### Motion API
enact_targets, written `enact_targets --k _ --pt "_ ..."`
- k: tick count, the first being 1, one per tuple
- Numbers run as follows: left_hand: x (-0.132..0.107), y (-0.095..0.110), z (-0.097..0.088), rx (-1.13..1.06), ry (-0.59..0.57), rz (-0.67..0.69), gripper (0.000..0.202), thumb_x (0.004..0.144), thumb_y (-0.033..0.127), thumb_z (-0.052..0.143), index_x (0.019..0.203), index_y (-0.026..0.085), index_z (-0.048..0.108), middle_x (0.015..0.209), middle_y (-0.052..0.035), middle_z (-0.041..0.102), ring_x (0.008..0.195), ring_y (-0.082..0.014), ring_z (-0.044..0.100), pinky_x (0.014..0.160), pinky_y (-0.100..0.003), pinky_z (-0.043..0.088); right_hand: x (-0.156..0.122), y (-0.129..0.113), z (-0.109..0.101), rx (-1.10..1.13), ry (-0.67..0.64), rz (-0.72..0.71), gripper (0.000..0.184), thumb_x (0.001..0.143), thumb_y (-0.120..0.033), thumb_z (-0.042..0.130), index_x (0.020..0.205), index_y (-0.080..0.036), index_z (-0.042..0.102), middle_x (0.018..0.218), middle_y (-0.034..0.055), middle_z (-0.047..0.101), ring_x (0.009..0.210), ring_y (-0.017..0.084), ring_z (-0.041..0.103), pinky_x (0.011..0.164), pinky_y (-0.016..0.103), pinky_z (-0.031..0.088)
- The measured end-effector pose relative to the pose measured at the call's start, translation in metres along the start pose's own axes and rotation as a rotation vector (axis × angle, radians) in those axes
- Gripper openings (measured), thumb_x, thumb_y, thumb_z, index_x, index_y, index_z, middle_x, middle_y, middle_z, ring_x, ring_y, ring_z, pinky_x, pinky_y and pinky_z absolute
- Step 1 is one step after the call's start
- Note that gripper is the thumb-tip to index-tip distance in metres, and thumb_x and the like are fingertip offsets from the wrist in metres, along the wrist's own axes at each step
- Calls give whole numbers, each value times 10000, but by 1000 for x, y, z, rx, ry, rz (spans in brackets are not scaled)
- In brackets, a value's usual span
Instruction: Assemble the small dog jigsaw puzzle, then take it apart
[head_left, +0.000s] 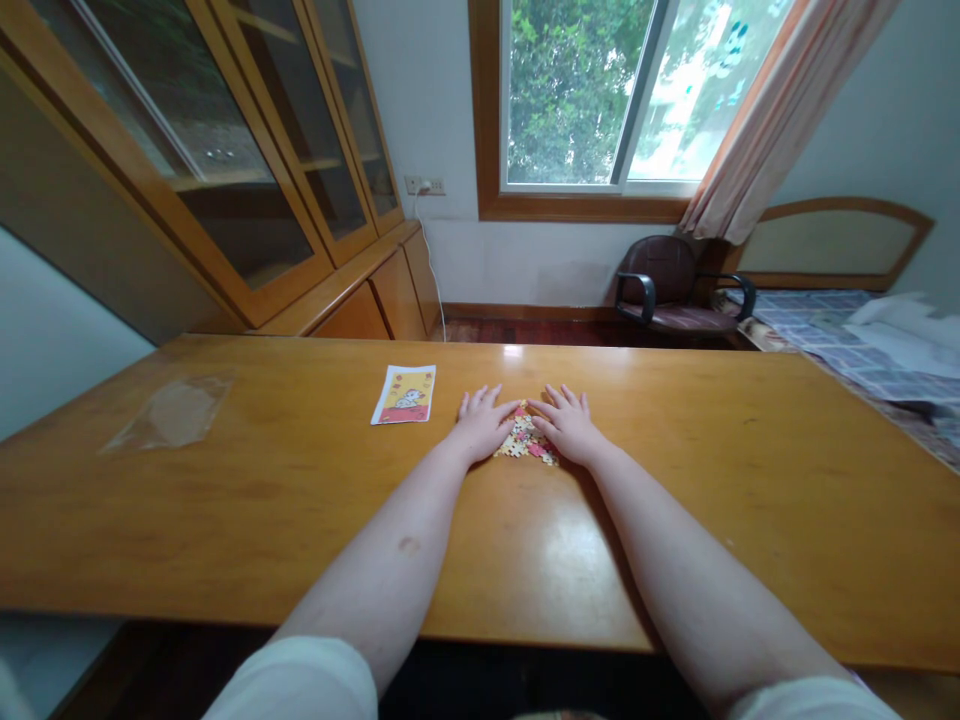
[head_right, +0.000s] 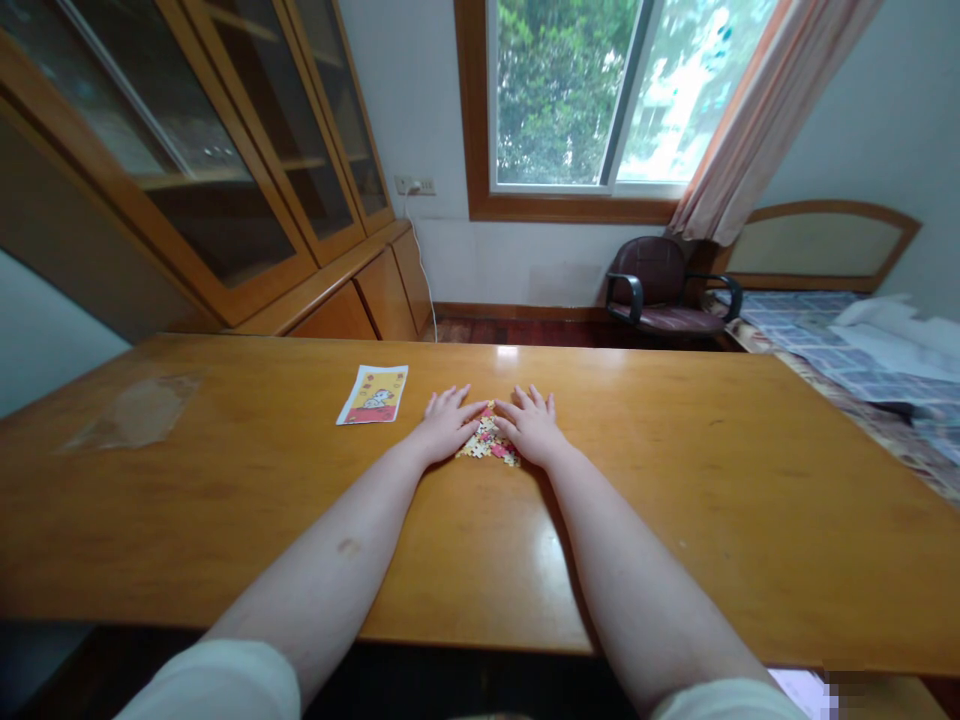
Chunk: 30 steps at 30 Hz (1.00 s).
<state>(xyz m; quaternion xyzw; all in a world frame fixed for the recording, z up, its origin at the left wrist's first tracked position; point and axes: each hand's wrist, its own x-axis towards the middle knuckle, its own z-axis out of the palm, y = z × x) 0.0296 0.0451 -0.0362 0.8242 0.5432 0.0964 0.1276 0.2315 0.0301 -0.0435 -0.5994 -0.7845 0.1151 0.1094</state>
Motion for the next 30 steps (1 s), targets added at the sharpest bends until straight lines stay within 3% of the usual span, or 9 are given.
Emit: enact_targets --k 5,10,16,21,25,30 --pt "1 3 5 -2 -7 -4 481 935 522 389 1386 392 496 1596 -39 271 1474 -340 165 1157 -621 34 1 -2 1 10 -24 -78 484 969 -554 354 1380 -363 527 1563 88 319 1457 354 175 1120 659 87" --pt "2 3 6 21 -1 -16 483 932 546 367 1360 387 527 1584 -42 301 1474 -347 162 1149 -637 26 0 -3 -1 19 -54 -94 483 974 -553 336 1373 -366 535 1568 87 308 1459 362 162 1119 662 79" --pt "5 -4 4 67 119 -195 435 924 453 422 1287 298 604 1522 -91 409 1452 -360 219 1157 -626 79 -1 -3 -2 16 -50 -67 458 979 -535 343 1333 -364 577 1536 83 365 1451 360 183 1114 671 79" --pt "7 -9 3 77 182 -298 384 916 314 412 1223 273 638 1462 -76 486 1420 -330 294 1164 -594 153 -1 -2 0 6 2 -35 480 976 -529 352 1343 -312 573 1538 97 362 1450 344 197 1127 649 101" --pt "5 -8 -1 88 218 -286 398 857 204 442 1192 242 654 1391 -91 550 1348 -313 397 1143 -530 256 -3 -5 -1 6 -20 -81 477 981 -532 328 1381 -363 525 1555 76 336 1456 353 177 1120 662 95" --pt "3 -9 -10 97 212 -392 396 838 157 417 1129 194 684 1162 -134 673 1088 -305 583 934 -432 455 -5 -10 -3 9 -61 -96 461 985 -531 317 1380 -403 516 1573 58 301 1461 374 148 1115 676 59"
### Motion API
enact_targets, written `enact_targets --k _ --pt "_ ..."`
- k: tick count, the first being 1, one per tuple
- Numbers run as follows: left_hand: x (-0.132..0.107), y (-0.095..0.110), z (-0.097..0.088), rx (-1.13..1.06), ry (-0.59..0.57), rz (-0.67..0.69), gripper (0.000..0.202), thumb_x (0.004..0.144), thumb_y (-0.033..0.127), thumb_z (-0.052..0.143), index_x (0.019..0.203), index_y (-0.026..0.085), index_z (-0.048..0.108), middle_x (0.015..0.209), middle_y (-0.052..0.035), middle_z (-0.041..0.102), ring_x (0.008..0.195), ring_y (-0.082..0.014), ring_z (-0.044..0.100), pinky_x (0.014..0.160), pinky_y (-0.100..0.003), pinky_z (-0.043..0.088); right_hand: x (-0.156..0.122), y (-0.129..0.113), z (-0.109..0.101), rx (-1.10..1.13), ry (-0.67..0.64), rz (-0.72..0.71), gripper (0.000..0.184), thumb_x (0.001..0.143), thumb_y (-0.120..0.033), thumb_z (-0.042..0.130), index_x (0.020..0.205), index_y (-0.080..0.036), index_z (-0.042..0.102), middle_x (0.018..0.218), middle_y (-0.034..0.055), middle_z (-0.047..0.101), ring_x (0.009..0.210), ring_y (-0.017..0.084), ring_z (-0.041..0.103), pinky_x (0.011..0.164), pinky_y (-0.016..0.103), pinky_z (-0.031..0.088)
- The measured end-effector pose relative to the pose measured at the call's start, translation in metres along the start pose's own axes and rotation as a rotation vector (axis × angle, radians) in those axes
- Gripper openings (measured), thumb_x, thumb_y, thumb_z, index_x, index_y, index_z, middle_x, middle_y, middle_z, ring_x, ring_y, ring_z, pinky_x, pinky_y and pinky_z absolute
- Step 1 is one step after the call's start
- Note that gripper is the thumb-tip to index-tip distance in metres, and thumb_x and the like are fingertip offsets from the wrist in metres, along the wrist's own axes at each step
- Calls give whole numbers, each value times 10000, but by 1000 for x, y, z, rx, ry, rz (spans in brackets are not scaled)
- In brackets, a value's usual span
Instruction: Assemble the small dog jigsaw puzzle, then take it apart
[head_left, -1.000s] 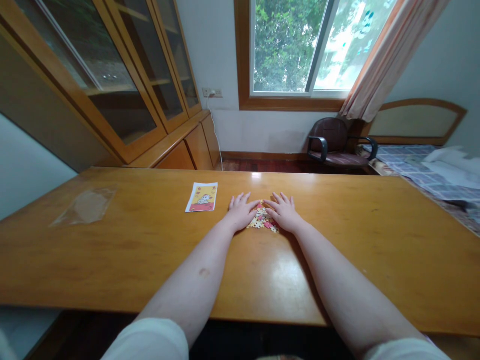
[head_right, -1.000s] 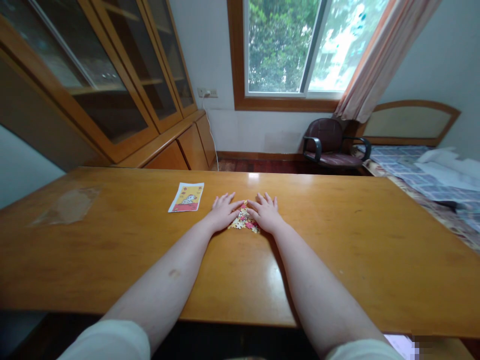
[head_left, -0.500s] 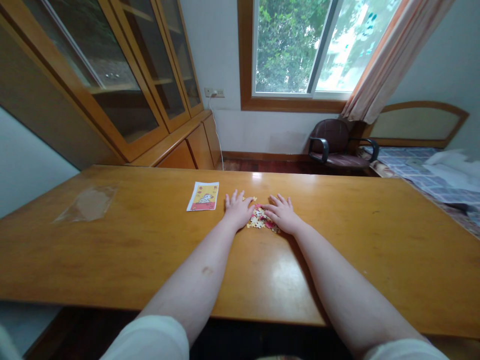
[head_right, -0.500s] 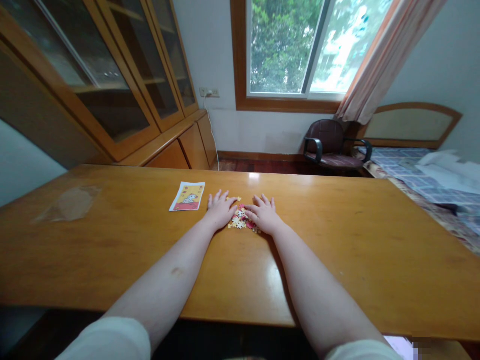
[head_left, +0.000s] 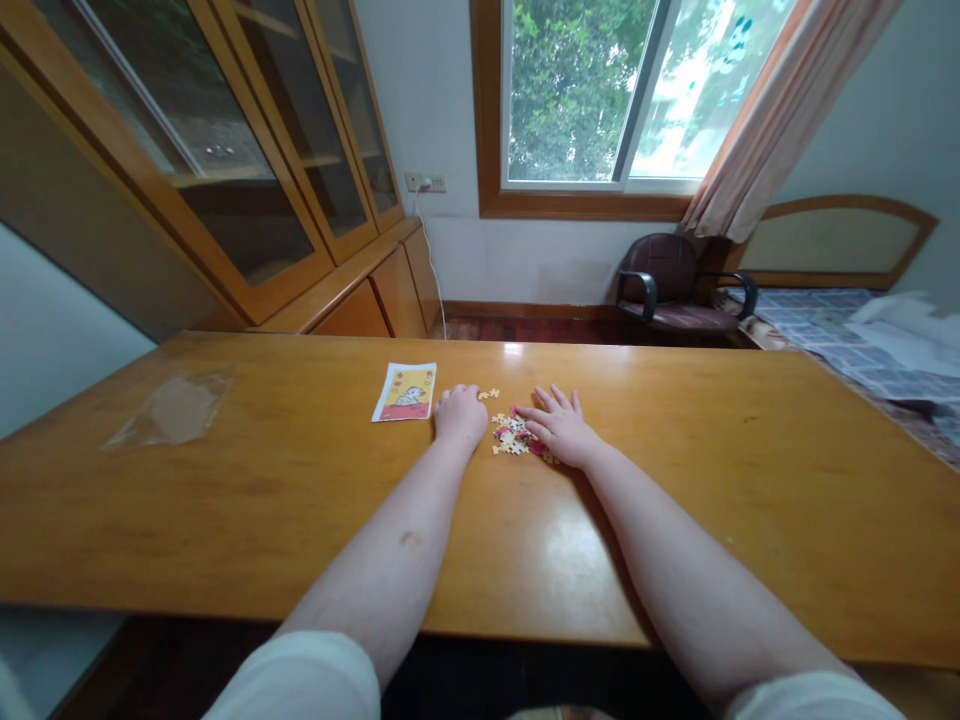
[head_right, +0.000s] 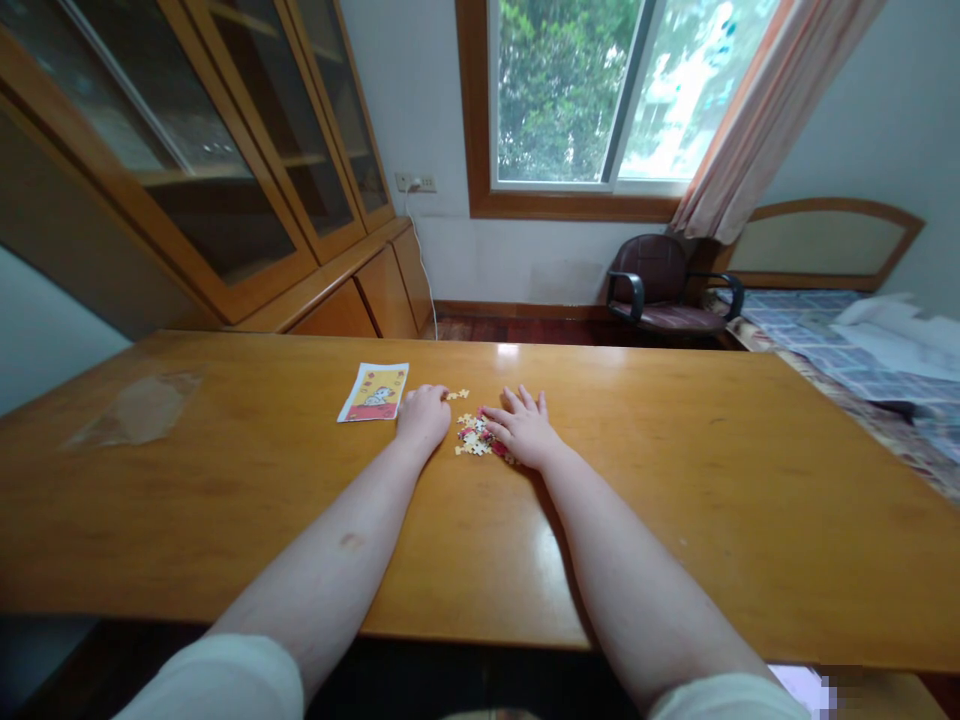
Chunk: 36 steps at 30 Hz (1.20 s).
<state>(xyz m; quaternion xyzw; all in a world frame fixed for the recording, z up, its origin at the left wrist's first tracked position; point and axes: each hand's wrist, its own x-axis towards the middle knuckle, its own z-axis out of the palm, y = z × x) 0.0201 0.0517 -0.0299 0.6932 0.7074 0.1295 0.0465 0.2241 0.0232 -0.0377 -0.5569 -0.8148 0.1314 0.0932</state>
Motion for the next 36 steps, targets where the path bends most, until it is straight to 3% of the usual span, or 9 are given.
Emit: enact_targets --k 10,15,20,25,30,33,36 --pt "7 -6 11 2 -20 70 442 807 144 450 1158 244 700 1192 -90 675 1113 -311 554 950 -449 433 6 11 1 63 133 223 459 1000 -474 301 1274 -320 636 1492 65 436 1437 366 218 1123 675 75" --pt "6 -5 4 -61 -32 131 458 785 112 453 1121 273 720 1150 -48 700 1077 -272 579 940 -406 439 8 19 1 94 203 345 463 1005 -440 294 1228 -278 666 1432 65 508 1404 351 286 1119 669 103" --pt "5 -3 -6 -64 -71 224 307 756 120 514 790 267 782 977 -37 736 1000 -246 601 896 -375 448 8 20 1 152 250 269 435 999 -400 323 1152 -254 703 1356 57 583 1355 306 362 1131 616 139" --pt "6 -3 -2 -56 -93 290 349 784 112 506 876 285 796 1013 -30 742 1032 -246 594 927 -384 438 8 19 0 196 245 174 430 995 -381 335 1035 -247 742 1260 52 651 1303 293 428 1125 604 161" --pt "4 0 7 -96 -104 373 382 859 161 482 1061 339 754 1230 0 675 1168 -240 527 1044 -412 380 6 16 -2 155 193 149 434 1000 -390 317 1153 -274 706 1340 49 598 1342 300 385 1134 609 136" --pt "2 2 10 -105 -94 424 423 873 156 476 1177 350 698 1343 -11 603 1235 -235 483 1093 -429 337 5 13 -1 107 119 107 446 1004 -428 298 1263 -323 645 1468 47 477 1419 327 265 1132 640 87" --pt "2 2 12 -120 -63 447 440 848 118 483 1157 335 709 1335 -14 606 1233 -230 489 1091 -423 344 5 13 0 66 72 91 458 1005 -455 276 1342 -362 572 1557 46 344 1463 349 154 1124 666 45"
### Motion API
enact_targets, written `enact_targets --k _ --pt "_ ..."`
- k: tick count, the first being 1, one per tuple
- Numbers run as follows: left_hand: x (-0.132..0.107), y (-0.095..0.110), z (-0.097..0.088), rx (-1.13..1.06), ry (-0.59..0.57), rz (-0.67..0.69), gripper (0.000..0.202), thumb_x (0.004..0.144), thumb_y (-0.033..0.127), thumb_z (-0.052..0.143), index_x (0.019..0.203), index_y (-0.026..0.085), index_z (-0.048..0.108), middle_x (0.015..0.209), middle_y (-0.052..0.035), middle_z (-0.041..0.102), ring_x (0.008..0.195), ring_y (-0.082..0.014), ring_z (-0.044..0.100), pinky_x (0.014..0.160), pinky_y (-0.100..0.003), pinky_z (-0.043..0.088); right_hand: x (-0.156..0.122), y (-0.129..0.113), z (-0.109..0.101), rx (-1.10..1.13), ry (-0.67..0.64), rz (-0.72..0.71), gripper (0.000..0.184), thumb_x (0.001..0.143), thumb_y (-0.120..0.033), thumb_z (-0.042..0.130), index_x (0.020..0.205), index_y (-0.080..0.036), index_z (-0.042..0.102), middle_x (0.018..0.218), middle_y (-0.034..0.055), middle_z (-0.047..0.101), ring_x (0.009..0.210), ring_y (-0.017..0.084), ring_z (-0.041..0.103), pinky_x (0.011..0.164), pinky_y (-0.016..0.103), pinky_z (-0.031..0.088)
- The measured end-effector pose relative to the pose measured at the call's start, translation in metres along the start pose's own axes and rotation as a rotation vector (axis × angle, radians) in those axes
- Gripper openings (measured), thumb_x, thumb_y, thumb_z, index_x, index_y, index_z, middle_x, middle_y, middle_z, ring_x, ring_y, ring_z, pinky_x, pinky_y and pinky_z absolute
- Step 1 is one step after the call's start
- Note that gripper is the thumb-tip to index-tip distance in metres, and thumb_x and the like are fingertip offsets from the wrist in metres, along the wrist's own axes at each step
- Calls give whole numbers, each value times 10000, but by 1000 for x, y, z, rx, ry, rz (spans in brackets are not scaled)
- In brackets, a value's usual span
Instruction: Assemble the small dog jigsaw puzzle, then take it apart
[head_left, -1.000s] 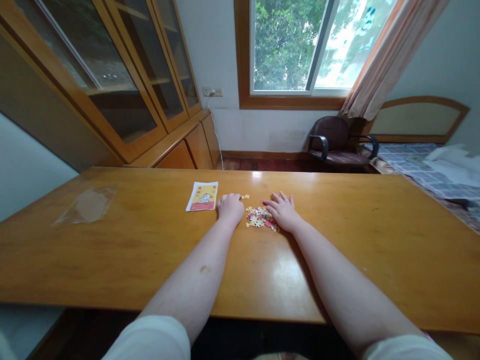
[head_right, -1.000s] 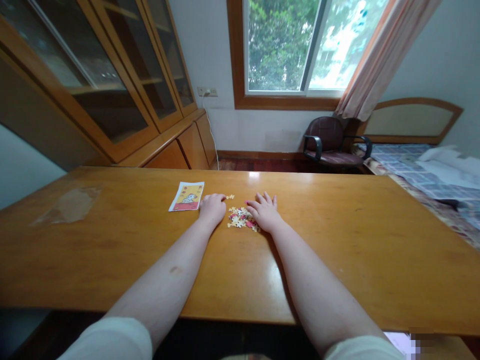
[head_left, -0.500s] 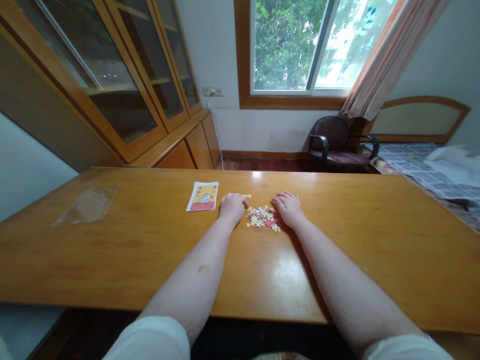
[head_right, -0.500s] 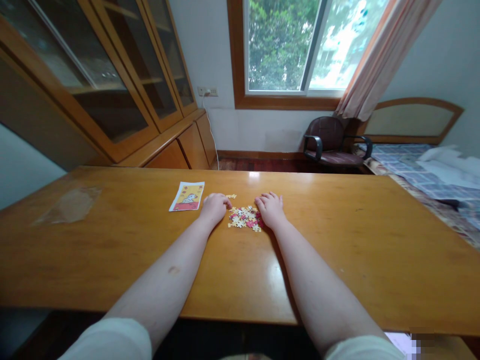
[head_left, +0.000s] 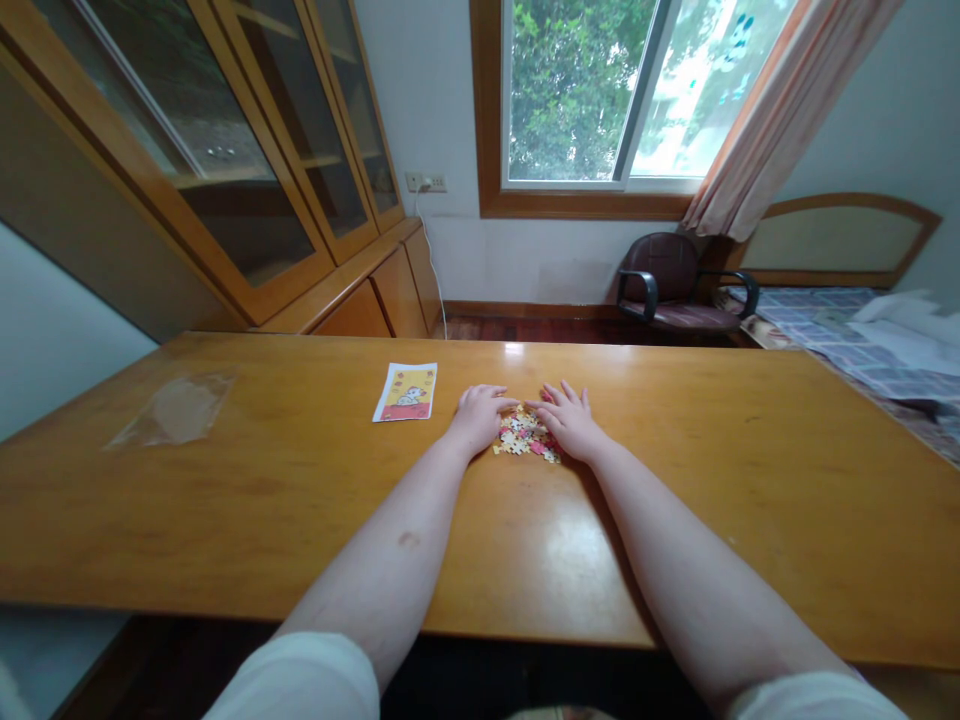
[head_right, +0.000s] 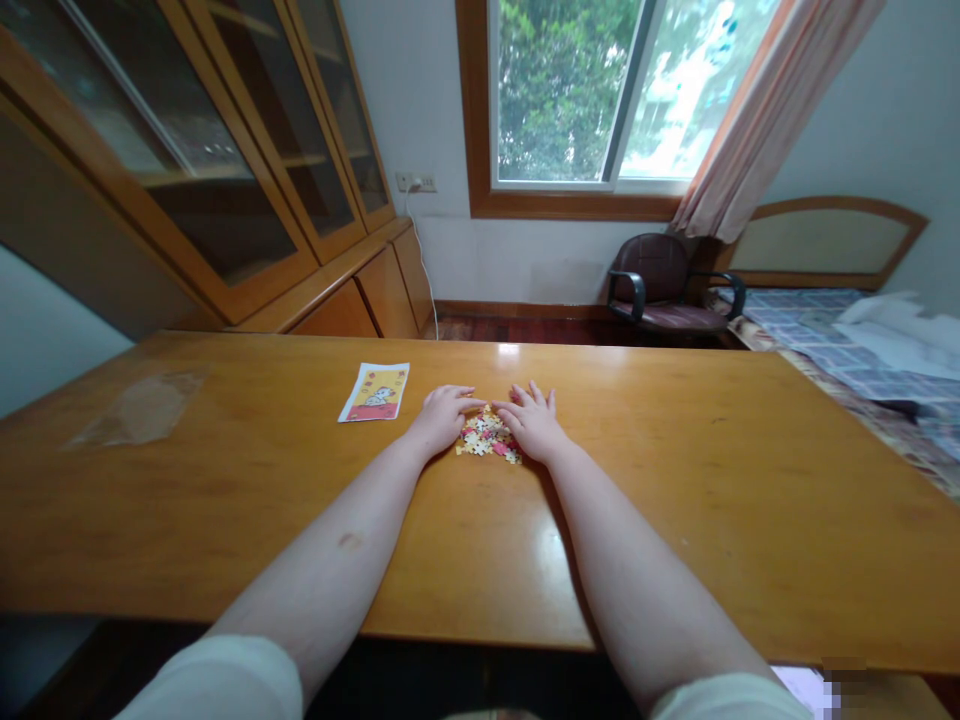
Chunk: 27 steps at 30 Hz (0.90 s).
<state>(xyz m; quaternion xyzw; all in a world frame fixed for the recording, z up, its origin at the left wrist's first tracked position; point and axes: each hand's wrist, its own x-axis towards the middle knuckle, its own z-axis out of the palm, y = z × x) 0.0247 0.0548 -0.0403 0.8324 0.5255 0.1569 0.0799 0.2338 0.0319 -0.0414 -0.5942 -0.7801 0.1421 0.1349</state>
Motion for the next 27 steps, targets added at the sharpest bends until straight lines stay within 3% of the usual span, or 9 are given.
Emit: enact_targets --k 5,11,15,17,21,27 --pt "0 4 -3 -37 18 -12 376 804 90 487 972 284 762 1185 -20 682 1156 -225 541 1055 -403 381 0 -3 1 -51 -15 -21 465 1001 -491 265 1399 -405 490 1600 23 242 1478 354 90 1129 663 20" --pt "0 8 -8 -65 36 -31 352 779 75 472 908 239 756 1095 -41 701 1099 -224 569 1020 -388 413 1 -2 1 -66 39 61 470 997 -500 284 1303 -358 611 1570 35 319 1470 356 126 1133 655 6" --pt "0 6 -5 -72 -9 22 383 800 86 474 984 266 757 1158 -28 684 1136 -224 551 1045 -393 397 3 6 0 -19 181 171 484 996 -485 296 1211 -295 686 1498 68 435 1443 360 194 1116 682 22" --pt "-1 7 -4 -59 -50 53 390 831 116 478 1053 289 748 1214 -30 661 1172 -229 531 1065 -400 383 4 9 1 39 220 125 473 1000 -452 298 1152 -292 716 1450 57 495 1421 333 248 1124 663 55" --pt "-3 12 -6 -26 -145 68 413 891 180 455 1193 334 691 1355 -37 576 1268 -246 458 1119 -439 326 4 10 3 116 190 -43 477 1001 -402 308 968 -305 773 1344 18 596 1382 279 320 1147 605 71" --pt "-6 16 -10 -29 -206 72 435 912 218 419 1263 346 642 1422 -32 521 1317 -259 404 1153 -477 269 4 10 2 114 200 42 511 1004 -405 278 978 -293 777 1324 29 614 1359 298 348 1141 609 79"
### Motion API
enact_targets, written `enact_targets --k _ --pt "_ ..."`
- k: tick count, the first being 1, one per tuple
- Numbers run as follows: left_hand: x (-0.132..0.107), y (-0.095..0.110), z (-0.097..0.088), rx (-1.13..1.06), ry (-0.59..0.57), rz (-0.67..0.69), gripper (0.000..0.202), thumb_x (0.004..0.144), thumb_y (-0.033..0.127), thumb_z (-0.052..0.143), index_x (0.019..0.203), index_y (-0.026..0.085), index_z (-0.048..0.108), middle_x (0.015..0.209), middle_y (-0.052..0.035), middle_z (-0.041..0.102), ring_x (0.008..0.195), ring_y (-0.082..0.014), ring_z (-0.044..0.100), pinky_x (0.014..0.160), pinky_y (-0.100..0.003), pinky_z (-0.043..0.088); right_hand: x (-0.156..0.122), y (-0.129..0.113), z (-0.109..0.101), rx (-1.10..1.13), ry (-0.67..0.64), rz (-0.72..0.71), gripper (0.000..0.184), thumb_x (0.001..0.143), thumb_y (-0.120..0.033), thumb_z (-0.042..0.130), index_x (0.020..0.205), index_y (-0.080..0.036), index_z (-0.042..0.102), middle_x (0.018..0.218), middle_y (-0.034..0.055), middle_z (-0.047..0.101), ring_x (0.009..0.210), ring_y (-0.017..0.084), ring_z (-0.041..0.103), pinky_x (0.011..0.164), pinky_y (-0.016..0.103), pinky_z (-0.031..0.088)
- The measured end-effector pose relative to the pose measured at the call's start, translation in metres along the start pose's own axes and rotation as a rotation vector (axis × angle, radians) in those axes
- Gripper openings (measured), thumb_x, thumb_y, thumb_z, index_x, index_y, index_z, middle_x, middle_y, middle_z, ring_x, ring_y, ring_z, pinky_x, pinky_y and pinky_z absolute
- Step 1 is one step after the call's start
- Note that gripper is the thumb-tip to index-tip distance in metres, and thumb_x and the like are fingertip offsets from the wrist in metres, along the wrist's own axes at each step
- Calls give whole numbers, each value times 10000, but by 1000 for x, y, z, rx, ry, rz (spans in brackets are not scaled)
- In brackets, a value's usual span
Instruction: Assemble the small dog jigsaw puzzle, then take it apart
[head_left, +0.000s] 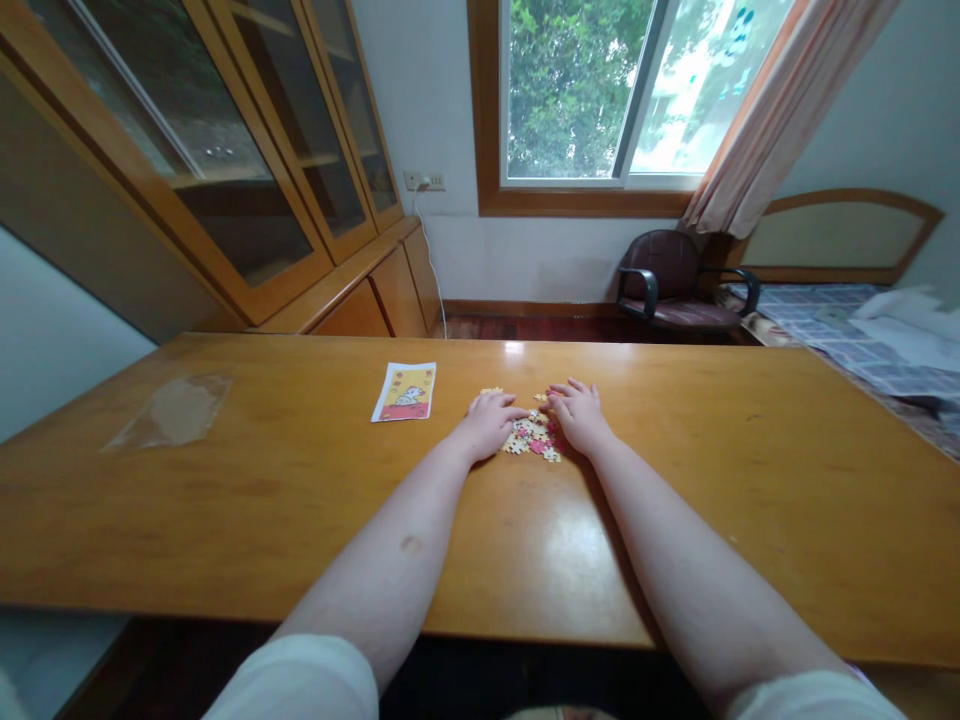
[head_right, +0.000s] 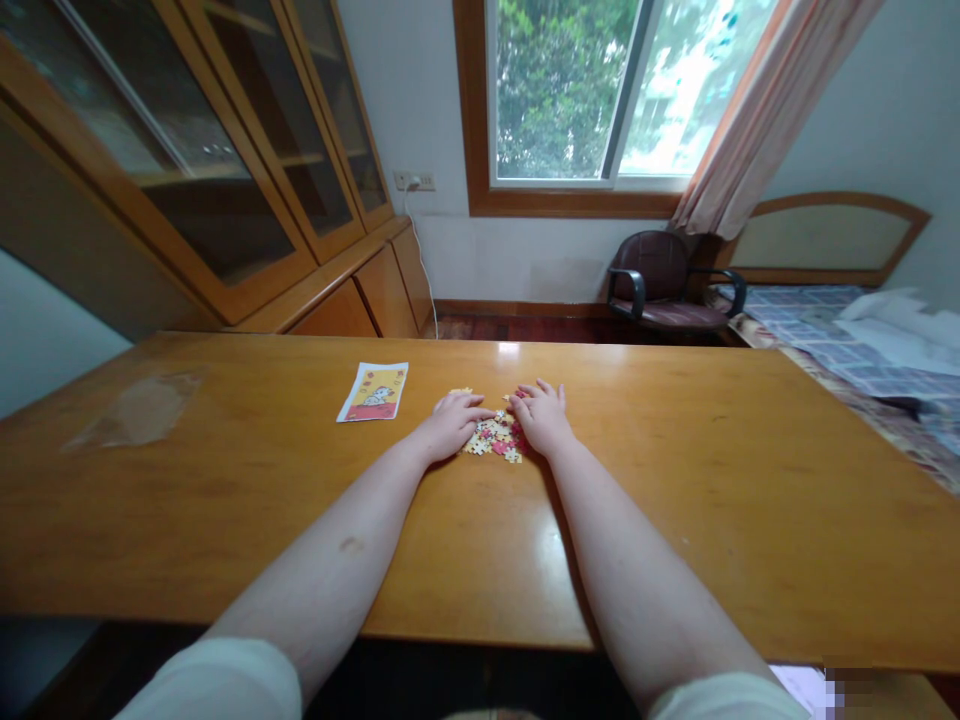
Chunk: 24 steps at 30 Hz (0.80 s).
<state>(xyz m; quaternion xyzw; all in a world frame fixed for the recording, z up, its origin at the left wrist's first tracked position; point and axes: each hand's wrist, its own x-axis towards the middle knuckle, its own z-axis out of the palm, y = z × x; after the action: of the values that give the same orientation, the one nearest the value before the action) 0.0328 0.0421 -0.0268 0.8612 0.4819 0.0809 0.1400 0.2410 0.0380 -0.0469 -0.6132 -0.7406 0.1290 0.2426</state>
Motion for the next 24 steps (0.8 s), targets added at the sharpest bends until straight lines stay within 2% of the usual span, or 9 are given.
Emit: enact_targets --k 5,10,15,20,24 --pt "2 -2 4 -2 21 -6 441 896 208 431 1258 339 648 1414 -37 528 1321 -264 400 1153 -480 266 0 0 -1 -3 -89 -112 466 1001 -414 300 1046 -326 755 1387 6 566 1394 279 304 1150 590 83" --pt "3 -5 7 -10 39 -15 415 906 238 433 1239 328 663 1396 -42 539 1309 -259 410 1156 -467 262 1 2 0 -31 -56 -17 491 1006 -430 279 1069 -309 750 1384 23 569 1382 292 319 1141 602 99" --pt "3 -7 8 3 45 -6 431 896 217 437 1245 340 657 1389 -34 540 1303 -254 413 1146 -460 282 0 0 -1 -15 -132 -136 453 1000 -428 303 1112 -336 731 1431 6 525 1409 290 284 1146 595 97" --pt "3 -5 6 1 48 -19 411 901 229 441 1232 311 671 1383 -46 547 1297 -252 423 1147 -447 287 0 1 0 -48 -99 -8 486 1008 -437 276 1138 -298 723 1426 25 532 1395 297 308 1145 594 107" --pt "4 -5 6 -14 49 -20 408 899 231 443 1226 314 673 1373 -39 555 1294 -251 429 1145 -457 294 1 3 0 -23 -41 2 472 1006 -417 285 1153 -287 714 1395 27 561 1374 291 340 1145 583 122"
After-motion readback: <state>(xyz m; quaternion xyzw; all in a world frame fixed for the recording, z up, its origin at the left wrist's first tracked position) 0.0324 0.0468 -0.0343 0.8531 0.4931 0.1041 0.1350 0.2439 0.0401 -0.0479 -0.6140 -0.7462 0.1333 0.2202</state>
